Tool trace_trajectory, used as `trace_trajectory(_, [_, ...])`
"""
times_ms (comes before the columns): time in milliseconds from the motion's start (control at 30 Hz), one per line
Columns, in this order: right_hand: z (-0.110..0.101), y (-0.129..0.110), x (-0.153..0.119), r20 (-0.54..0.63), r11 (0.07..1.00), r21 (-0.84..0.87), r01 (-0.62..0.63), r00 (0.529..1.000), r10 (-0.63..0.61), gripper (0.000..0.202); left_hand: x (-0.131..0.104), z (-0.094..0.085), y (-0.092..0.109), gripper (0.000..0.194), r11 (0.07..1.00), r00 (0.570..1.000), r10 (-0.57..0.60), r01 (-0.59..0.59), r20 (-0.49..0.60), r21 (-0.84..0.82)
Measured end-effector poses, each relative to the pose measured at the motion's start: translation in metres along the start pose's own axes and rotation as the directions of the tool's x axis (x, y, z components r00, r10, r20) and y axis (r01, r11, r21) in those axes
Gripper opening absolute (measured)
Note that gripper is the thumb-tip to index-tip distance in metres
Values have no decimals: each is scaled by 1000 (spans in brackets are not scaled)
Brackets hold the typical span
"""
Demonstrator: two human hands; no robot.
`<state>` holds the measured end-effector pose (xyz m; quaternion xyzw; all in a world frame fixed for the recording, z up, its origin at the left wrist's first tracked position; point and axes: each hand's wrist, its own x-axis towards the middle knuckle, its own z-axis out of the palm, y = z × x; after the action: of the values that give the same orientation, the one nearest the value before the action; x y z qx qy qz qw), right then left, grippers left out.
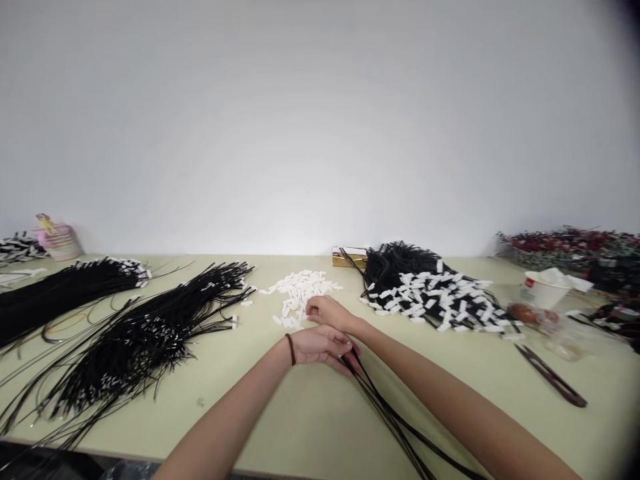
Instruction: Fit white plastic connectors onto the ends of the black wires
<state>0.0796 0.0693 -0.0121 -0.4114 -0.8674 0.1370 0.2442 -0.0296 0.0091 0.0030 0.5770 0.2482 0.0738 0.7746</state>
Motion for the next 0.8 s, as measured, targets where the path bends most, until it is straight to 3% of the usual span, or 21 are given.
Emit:
trace_trajectory(233, [-13,4,-21,-9,1000,12,14,1000,-14,18,-5,4,4,30,989,989,145,-145,37,18])
trace_trajectory(367, [-27,7,-49,-88,1000,15,14,996,-13,23,-5,-4,6,33,974,969,228,-228,-96,15])
trace_trajectory(533, [-33,6,-84,-247,996,58,-72,965,84,20,-2,-14,4,34,981,932,191,-187,-307,44])
trace_trajectory(633, [-31,3,-97,-295,986,147,-82,948,123,17,-1,-14,2,35,985,921,168,-144,-352,95])
trace_trajectory(800, [-30,2,-102,-308,954,289,-85,935,176,15,-1,-7,4,36,974,892,219,-178,-396,140])
